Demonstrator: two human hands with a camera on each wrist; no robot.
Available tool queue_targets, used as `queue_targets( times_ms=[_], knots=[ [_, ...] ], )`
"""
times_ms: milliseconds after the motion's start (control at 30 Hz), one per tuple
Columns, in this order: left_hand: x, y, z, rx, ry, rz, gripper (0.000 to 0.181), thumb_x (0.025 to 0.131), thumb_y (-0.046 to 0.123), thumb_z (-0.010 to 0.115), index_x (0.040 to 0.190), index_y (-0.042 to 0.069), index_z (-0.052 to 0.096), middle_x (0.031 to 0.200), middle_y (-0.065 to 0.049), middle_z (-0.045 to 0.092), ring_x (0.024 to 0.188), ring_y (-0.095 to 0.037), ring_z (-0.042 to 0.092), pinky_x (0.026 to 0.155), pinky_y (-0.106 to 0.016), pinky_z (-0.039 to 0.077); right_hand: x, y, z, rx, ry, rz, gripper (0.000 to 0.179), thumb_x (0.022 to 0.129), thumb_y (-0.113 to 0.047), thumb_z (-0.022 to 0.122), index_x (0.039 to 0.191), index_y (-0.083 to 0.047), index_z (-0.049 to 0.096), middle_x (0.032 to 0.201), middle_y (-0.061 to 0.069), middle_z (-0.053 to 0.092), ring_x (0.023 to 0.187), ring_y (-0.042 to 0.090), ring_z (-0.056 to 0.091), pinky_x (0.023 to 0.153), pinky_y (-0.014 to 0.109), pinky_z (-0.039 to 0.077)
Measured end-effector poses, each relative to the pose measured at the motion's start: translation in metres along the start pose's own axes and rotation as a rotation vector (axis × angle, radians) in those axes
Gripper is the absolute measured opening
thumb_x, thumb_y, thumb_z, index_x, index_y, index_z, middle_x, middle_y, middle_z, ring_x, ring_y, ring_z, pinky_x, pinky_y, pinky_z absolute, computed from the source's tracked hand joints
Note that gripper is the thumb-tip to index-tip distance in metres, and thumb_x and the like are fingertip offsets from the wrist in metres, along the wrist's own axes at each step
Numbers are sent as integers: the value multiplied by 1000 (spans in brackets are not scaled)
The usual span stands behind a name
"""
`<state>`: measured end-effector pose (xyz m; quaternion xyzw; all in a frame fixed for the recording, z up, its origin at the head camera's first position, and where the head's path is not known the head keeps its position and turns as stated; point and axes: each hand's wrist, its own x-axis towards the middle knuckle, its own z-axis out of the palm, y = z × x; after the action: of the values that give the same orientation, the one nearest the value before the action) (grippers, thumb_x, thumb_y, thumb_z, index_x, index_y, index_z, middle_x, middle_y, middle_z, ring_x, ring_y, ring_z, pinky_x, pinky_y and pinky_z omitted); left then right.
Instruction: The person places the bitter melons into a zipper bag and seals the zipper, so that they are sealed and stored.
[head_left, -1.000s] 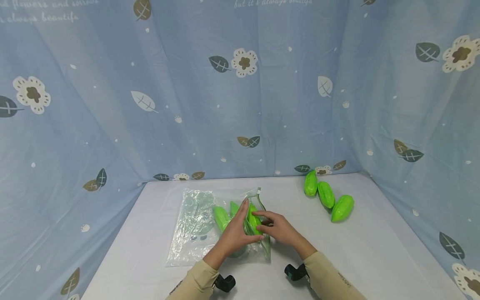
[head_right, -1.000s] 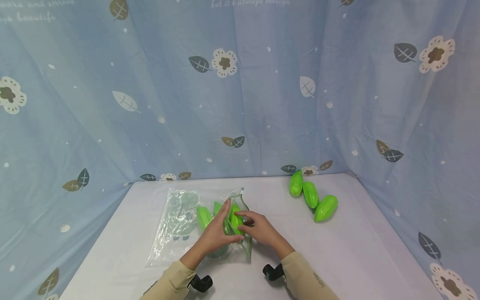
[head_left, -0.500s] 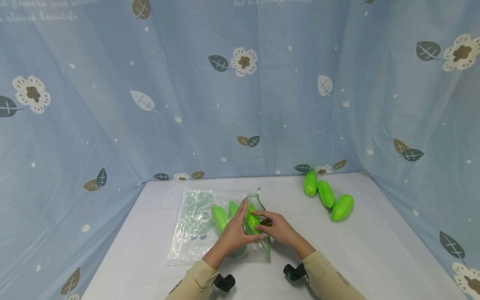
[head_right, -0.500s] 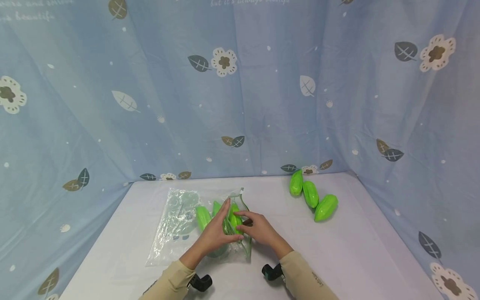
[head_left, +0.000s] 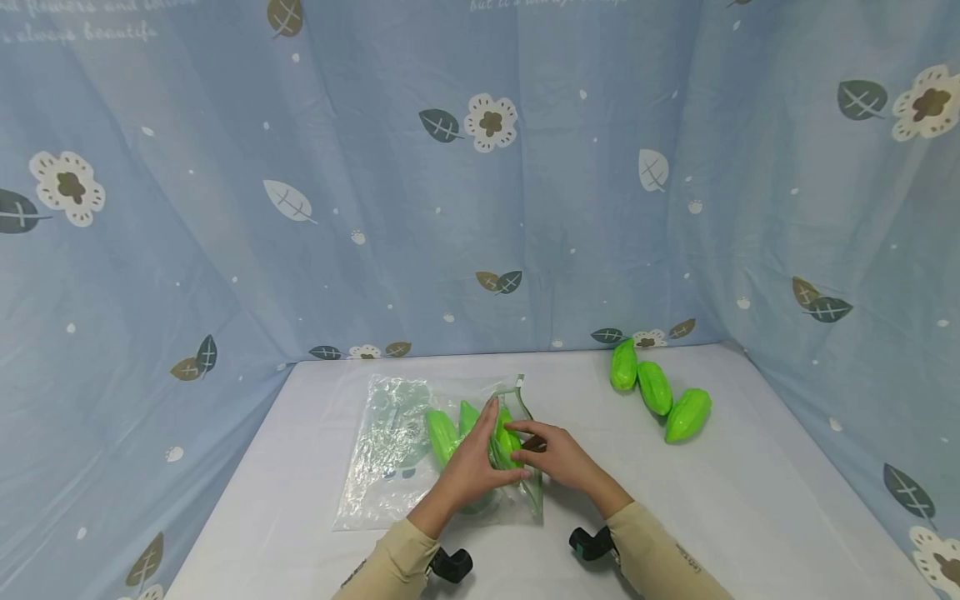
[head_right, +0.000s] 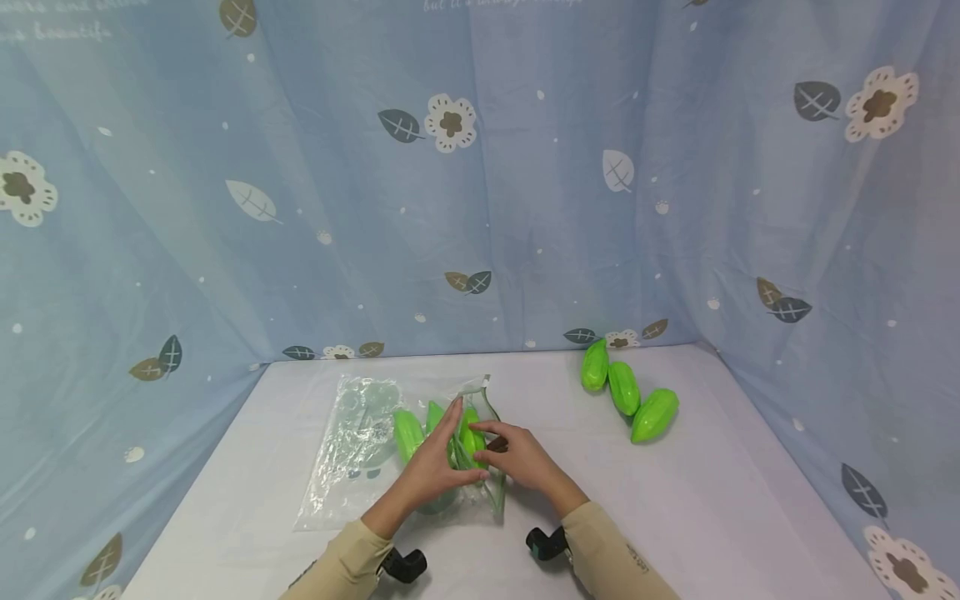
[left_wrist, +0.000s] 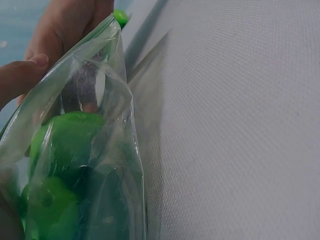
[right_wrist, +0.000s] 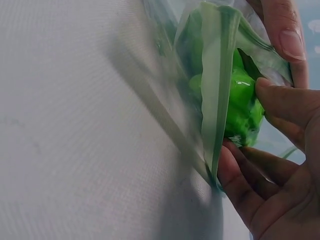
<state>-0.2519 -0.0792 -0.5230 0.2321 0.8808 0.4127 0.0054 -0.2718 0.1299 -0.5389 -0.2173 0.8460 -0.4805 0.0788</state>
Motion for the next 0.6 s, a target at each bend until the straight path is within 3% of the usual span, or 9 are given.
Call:
queue_targets(
  times_ms=[600],
  knots=[
    [1,0,5,10,6,-10,119,81,49,85,165,11,9,169,-14,14,151,-37,27,115,-57,35,-7,3,-5,-14,33,4,48,97,-32,72,142,-18,61,133,9,66,106,25,69,89,48,58]
  ],
)
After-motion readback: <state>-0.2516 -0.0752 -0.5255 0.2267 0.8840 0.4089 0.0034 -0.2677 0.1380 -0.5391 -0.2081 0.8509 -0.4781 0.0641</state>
